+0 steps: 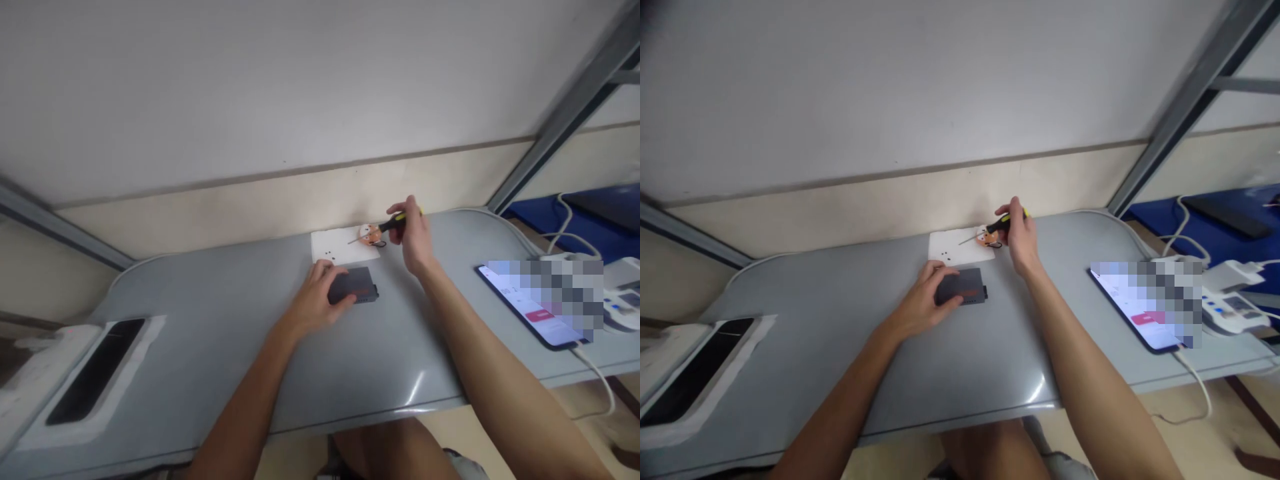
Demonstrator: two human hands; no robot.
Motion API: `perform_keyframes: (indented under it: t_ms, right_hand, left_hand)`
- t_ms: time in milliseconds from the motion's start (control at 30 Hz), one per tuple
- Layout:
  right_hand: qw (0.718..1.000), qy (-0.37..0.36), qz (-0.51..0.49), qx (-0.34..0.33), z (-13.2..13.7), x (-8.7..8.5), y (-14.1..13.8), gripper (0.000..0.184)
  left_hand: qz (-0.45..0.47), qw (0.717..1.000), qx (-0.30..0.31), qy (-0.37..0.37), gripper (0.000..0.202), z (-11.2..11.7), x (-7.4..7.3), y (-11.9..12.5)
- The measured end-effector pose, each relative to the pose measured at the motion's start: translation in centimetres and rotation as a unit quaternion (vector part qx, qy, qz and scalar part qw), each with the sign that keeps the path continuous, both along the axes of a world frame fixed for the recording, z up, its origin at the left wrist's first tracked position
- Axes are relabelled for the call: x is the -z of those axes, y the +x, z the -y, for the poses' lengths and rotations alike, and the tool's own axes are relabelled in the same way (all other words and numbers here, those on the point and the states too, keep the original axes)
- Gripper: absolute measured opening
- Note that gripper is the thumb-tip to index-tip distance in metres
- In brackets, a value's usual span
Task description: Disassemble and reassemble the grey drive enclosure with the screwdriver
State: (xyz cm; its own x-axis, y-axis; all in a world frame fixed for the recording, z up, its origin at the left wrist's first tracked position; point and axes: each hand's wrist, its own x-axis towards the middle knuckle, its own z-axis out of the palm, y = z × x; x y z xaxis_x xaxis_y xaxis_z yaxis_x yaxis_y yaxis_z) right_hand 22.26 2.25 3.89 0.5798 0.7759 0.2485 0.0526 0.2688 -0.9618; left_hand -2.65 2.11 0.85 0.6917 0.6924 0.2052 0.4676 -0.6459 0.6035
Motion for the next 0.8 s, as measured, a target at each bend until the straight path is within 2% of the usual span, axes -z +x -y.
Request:
perform_keyframes:
  t_ms: [67, 167, 333, 633, 800]
  right_hand:
    - [0.999, -0.039, -0.014, -0.019, -0.2, 1.6, -0.3, 0.066]
    - [0.998, -0.045, 0.003, -0.05, -0.6, 3.6, -1.1, 0.063]
    - [0.993, -0.045, 0.067, -0.082, -1.6, 5.3, -1.6, 0.055]
    - [0.99, -0.066, 0.078, -0.099, -1.5, 5.5, -1.6, 0.054]
    - [0.994, -0.064, -0.038, -0.075, -1.5, 5.0, -1.4, 0.057]
  left_hand:
    - [-0.014, 1.0, 0.025, 0.003, 0.052, 0.2, -0.1, 0.0]
    - [-0.011, 0.999, 0.034, 0.004, 0.056, 0.1, 0.1, 0.1]
    - [0.01, 1.0, 0.024, 0.015, 0.053, -0.2, 0.7, 0.1]
    - [0.099, 0.994, -0.023, 0.028, 0.038, -0.5, 0.6, 0.3]
    - [0.108, 0.992, -0.059, -0.023, 0.027, -0.3, 0.4, 0.6]
